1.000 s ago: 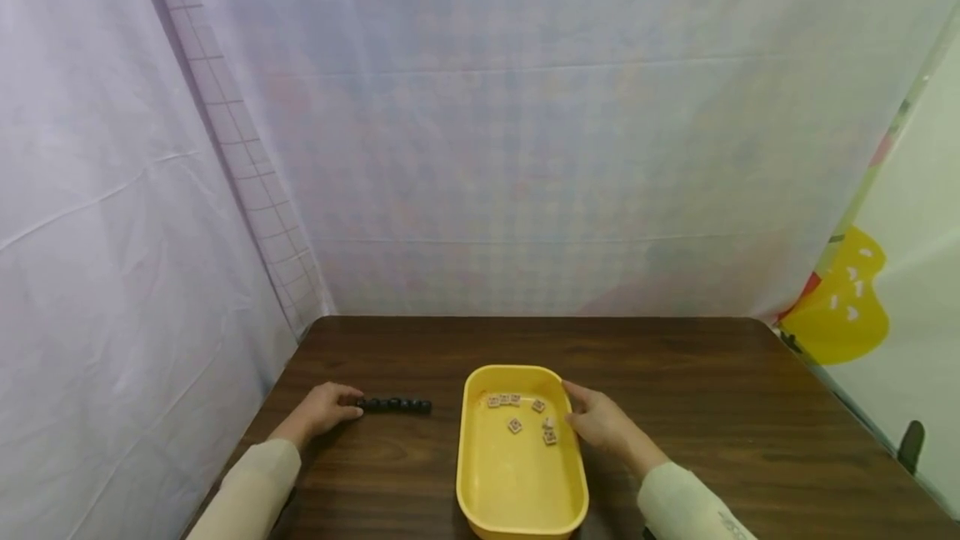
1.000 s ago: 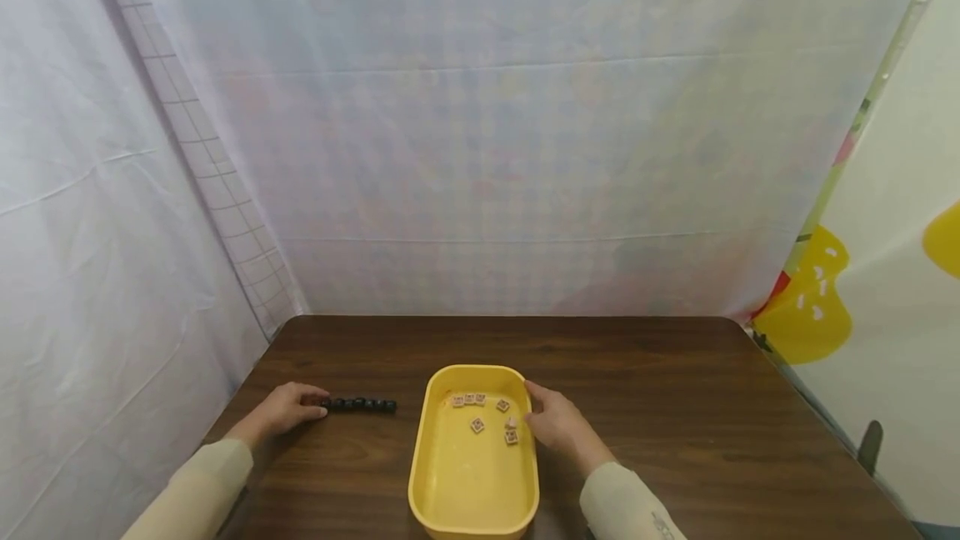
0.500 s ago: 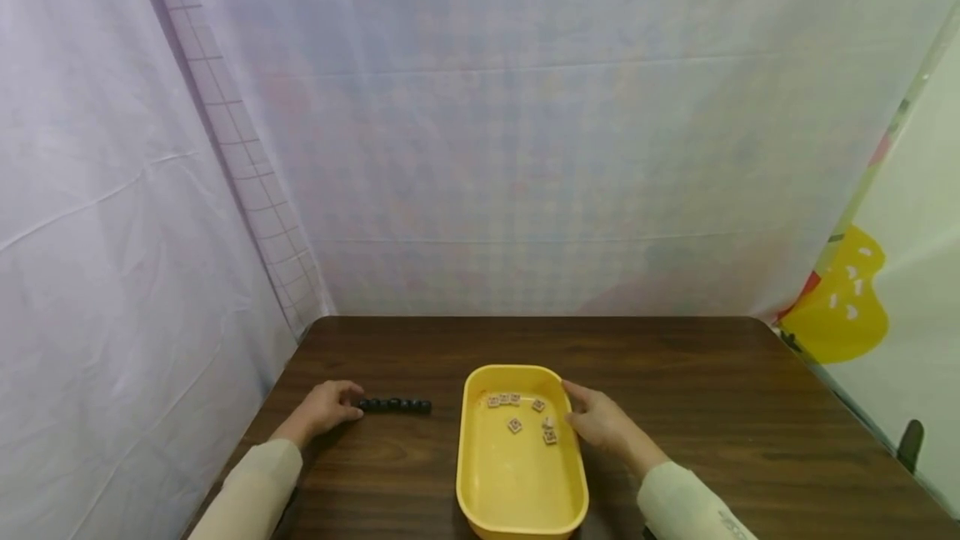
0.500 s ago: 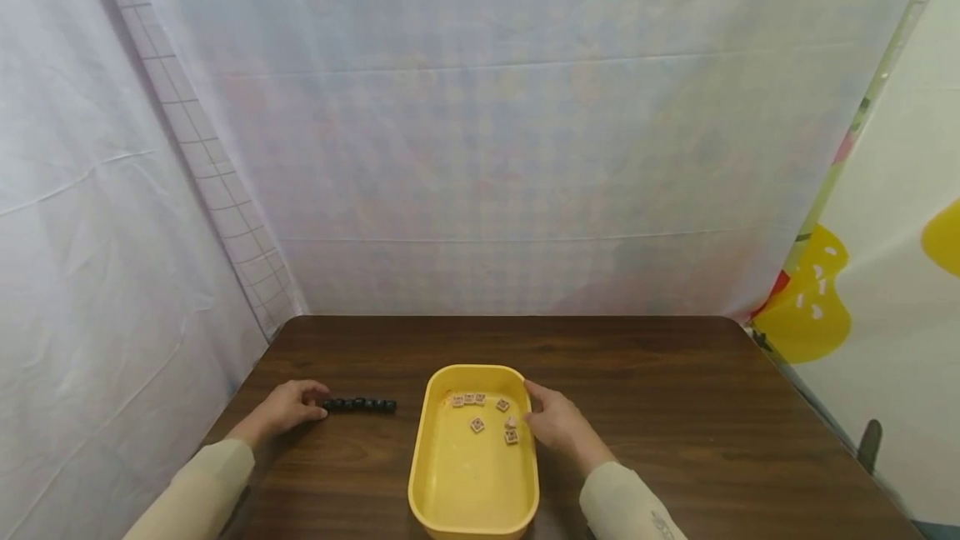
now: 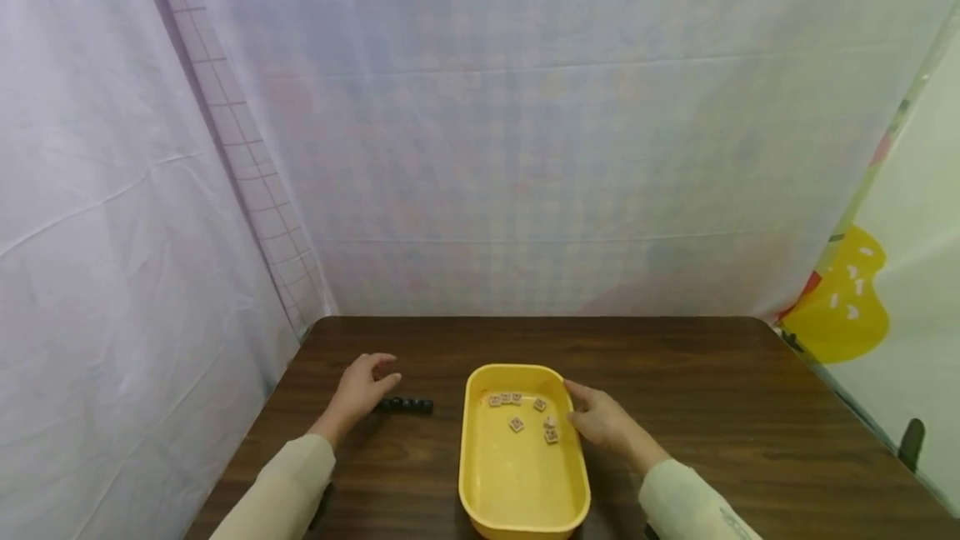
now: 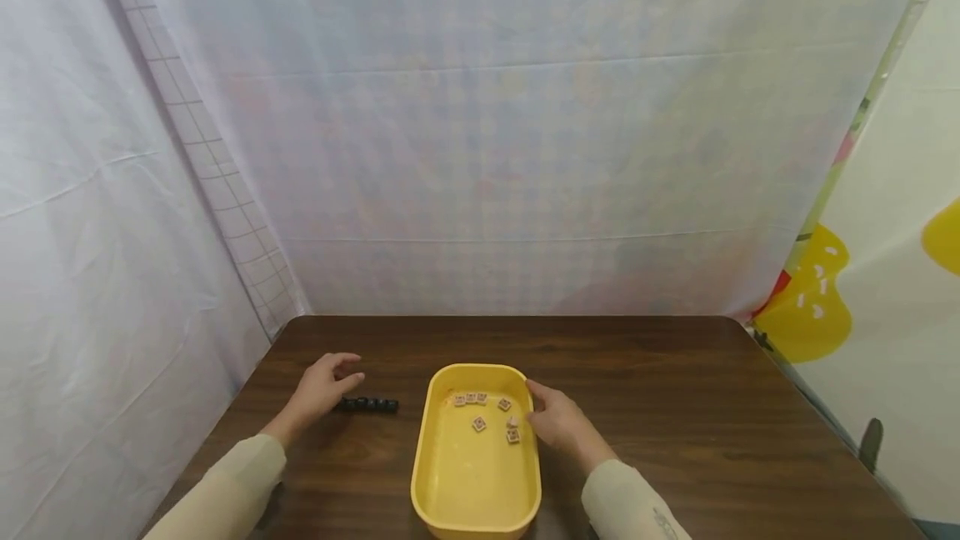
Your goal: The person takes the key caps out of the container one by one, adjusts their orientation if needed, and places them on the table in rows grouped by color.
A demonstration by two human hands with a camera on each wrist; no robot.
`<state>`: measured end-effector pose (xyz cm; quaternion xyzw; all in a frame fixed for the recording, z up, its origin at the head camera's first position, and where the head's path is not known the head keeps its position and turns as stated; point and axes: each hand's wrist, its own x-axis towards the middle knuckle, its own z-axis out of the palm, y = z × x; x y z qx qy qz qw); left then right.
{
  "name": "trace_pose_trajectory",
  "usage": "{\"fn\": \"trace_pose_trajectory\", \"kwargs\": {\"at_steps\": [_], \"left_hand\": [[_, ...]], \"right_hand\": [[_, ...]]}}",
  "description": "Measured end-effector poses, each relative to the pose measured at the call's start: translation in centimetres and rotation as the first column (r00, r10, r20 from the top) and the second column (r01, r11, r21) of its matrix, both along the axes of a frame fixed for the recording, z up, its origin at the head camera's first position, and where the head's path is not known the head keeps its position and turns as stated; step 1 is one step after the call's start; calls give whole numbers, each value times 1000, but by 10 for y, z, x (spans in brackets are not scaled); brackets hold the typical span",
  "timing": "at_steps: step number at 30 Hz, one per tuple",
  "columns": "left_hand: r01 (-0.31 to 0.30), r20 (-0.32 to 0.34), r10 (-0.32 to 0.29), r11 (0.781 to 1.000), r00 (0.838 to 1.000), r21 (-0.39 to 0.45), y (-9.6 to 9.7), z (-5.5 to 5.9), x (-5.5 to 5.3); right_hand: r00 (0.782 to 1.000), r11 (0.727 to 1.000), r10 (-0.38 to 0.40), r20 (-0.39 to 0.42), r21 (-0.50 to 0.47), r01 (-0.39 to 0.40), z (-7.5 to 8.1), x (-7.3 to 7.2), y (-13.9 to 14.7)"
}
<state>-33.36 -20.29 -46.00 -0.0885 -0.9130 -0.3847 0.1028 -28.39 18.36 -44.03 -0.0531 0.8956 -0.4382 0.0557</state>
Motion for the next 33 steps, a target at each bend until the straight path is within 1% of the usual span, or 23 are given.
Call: {"fn": "trace_pose_trajectory", "kwargs": {"at_steps": [3,7,9,12,17,21,24,28,31,33], "left_hand": [[16,-16,-15,999,1000,52,23,5,3],[49,-11,-48,994,999,98,53,10,9],[70,-6,-70,992,998,104,67,12,12],[107,-17,-106,990,994,90,89,11,15],[182,-21,-181,982,983,58,120,13,19],[233,5,-233,971,972,50,140,17,22],[260,22,-261,965,965,39,153,17,23],[279,38,-279,960,960,11,167,14,23],[287,53,-287,958,956,10,173,11,22],[295,46,-295,955,954,8,175,9,22]], "right_hand": [[1000,1000,-1,0,6,1,0,0,0],[1000,1000,3,-5,18,-3,-1,-1,0],[1000,1000,5,-9,21,-5,-1,-1,0],[1000,1000,3,0,16,-3,-1,-2,1],[1000,1000,3,5,26,-3,-2,-3,1],[1000,1000,5,-3,28,-5,-3,-3,1],[1000,999,10,-13,30,-10,-3,-3,1],[999,999,16,-28,30,-15,-3,-2,1],[999,1000,13,-33,21,-12,-2,-1,1],[999,1000,15,-33,20,-14,-2,-1,1]]}}
